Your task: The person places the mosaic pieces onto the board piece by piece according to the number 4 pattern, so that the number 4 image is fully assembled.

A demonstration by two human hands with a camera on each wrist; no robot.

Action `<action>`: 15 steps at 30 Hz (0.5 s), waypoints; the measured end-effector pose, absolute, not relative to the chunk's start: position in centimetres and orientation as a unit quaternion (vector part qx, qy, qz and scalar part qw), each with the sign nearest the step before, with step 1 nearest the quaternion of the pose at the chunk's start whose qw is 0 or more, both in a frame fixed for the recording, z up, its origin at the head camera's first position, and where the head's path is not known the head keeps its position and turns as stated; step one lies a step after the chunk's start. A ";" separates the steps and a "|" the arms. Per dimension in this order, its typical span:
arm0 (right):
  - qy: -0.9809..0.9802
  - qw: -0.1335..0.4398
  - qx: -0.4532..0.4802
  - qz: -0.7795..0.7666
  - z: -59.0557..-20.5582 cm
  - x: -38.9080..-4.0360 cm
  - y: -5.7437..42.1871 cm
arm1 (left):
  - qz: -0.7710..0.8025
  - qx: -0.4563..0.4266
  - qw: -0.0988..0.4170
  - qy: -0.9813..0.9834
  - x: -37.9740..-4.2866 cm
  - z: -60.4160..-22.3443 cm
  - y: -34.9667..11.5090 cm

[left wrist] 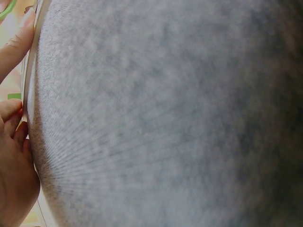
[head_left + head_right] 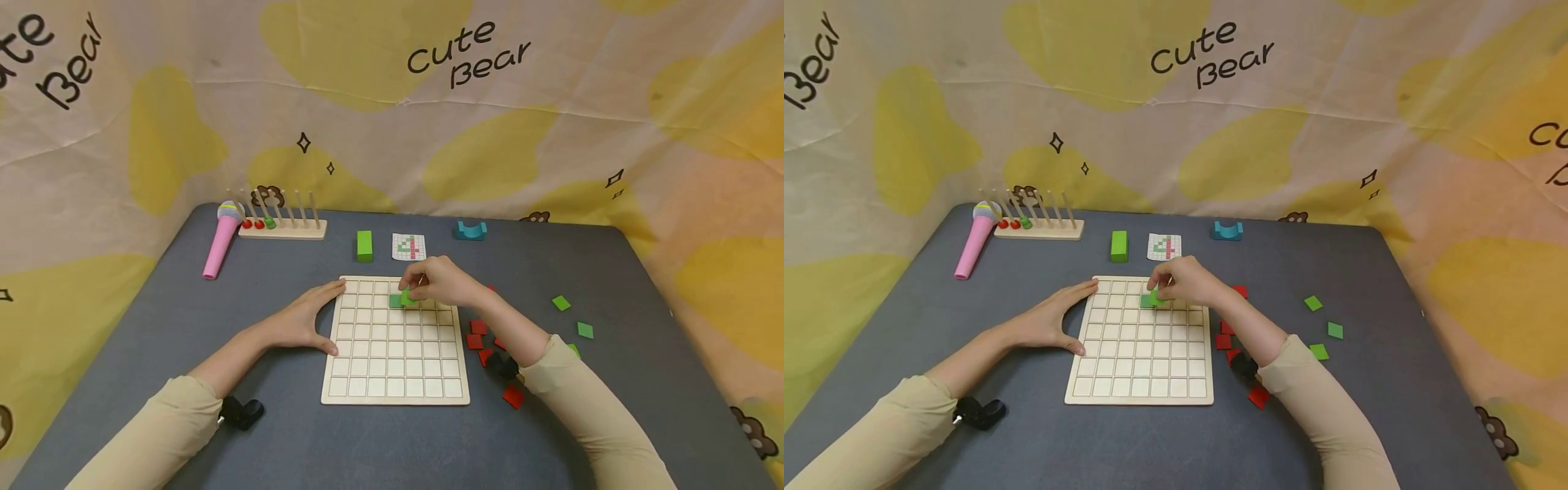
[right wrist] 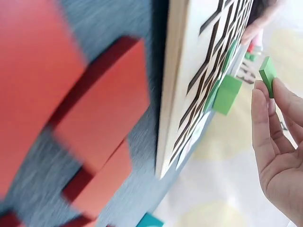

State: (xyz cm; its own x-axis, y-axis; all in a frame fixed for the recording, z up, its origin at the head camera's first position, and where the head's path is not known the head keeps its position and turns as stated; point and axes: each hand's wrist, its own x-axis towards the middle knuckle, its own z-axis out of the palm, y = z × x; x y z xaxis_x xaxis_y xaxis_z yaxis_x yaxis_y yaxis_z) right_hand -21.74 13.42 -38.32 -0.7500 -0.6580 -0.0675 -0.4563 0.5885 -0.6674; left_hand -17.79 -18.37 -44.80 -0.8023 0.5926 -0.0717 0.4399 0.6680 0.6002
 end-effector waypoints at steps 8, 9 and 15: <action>0.874 0.171 -0.314 -0.328 -38.7 -21.6 11.1 | 0.292 0.282 0.136 0.904 -17.8 -44.9 -18.3; 0.874 0.171 -0.315 -0.326 -38.7 -21.6 10.8 | 0.293 0.281 0.138 0.904 -17.8 -44.9 -18.3; 0.876 0.162 -0.330 -0.312 -38.7 -21.4 9.7 | 0.292 0.280 0.140 0.904 -17.8 -44.8 -18.3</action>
State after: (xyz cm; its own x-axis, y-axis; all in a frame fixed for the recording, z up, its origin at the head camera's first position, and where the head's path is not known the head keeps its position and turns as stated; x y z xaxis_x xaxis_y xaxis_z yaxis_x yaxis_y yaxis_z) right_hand -21.42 9.72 -38.66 -0.7296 -0.6795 -0.0771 -0.4780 0.5873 -0.6532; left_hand -17.78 -18.29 -44.76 -0.8039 0.5879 -0.0906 0.4240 0.6732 0.6058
